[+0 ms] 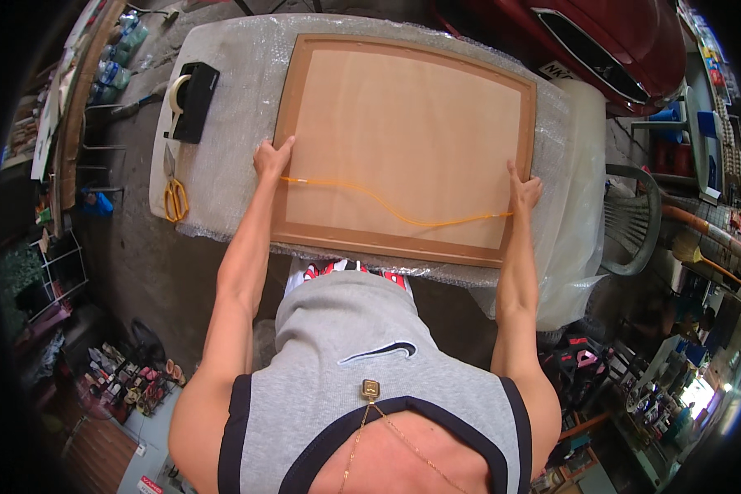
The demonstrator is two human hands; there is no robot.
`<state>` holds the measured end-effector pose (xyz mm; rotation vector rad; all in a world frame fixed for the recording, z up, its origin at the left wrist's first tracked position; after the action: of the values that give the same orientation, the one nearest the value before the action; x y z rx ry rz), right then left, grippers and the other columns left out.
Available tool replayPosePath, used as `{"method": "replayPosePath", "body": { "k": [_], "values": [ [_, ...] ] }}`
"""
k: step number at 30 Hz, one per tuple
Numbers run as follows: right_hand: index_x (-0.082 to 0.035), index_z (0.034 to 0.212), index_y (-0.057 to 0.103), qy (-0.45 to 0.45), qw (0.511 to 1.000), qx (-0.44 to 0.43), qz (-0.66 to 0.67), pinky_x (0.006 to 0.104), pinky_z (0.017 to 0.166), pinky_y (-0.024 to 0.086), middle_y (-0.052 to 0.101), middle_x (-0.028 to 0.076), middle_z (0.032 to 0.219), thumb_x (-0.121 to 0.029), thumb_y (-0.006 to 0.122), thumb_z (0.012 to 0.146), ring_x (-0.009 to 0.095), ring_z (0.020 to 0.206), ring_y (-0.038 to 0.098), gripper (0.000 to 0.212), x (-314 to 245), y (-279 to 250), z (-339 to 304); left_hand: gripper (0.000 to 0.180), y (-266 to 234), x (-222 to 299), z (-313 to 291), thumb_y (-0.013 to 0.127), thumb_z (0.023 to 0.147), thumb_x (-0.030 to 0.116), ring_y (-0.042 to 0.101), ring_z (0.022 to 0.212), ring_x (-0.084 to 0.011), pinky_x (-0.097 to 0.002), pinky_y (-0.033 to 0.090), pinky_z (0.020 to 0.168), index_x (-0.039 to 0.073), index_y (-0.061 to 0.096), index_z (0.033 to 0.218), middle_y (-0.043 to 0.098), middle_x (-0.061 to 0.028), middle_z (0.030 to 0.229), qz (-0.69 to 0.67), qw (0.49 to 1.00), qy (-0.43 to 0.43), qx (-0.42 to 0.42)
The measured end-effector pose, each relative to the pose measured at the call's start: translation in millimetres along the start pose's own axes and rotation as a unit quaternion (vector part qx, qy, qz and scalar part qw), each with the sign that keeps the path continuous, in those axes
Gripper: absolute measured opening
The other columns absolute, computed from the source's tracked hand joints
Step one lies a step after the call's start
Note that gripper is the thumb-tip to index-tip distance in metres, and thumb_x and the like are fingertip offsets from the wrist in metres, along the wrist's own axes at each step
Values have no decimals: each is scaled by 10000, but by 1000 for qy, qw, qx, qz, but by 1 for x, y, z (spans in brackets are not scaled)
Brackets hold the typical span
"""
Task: The person tears bubble wrap by hand, then uses scissors to cut a sheet to size. They place a framed picture on the bubble wrap, trim the wrap around the frame, and prepare tape. The person handles the frame and bubble wrap throughout the process.
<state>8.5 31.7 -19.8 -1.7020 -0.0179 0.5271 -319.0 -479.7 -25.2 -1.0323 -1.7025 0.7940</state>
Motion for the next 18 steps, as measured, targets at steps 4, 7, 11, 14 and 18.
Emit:
{"method": "replayPosePath", "body": {
  "k": [4,7,11,14,18],
  "values": [
    [123,1073,548,10,1000,2,10,446,951,388,532,278,1116,-772,616,635,400,1090,501,999,-4,-8,1,677,-7,0,4,642,748,567,634,973,-352,-416,475,863,-43,644,1043,659,-235,1010,-2,1000,-13,-7],
    [119,1050,562,32,998,-27,36,444,936,402,559,276,1081,-786,604,630,398,1065,528,998,-2,-11,5,679,-14,3,9,619,776,561,620,1001,-364,-416,469,871,-55,629,1060,645,-254,1035,-19,999,-24,6],
    [117,1016,572,70,994,-34,71,436,895,432,592,273,1014,-795,590,638,396,1004,569,988,0,-12,4,656,-20,8,17,611,802,534,600,1030,-383,-420,459,887,-58,613,1085,629,-270,1064,-62,998,-15,28],
    [113,996,563,93,988,-27,118,433,862,446,602,271,971,-793,586,649,394,962,586,970,-4,-12,0,659,-18,3,21,614,810,517,594,1045,-387,-416,452,903,-66,596,1117,620,-274,1086,-90,996,-11,24],
    [92,980,535,96,981,0,168,439,838,452,605,266,948,-782,587,666,393,931,593,930,-10,-20,-16,638,-16,-12,26,622,809,509,602,1033,-377,-413,462,875,-67,608,1083,627,-269,1066,-113,993,-12,28]
  ]
}}
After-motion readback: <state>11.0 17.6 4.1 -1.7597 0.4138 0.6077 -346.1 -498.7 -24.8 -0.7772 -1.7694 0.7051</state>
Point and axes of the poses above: each hand's wrist, its own z-axis towards the middle knuckle, its own y-axis out of the palm, x = y × z, the point moved 4 cm from there along z, towards the middle knuckle
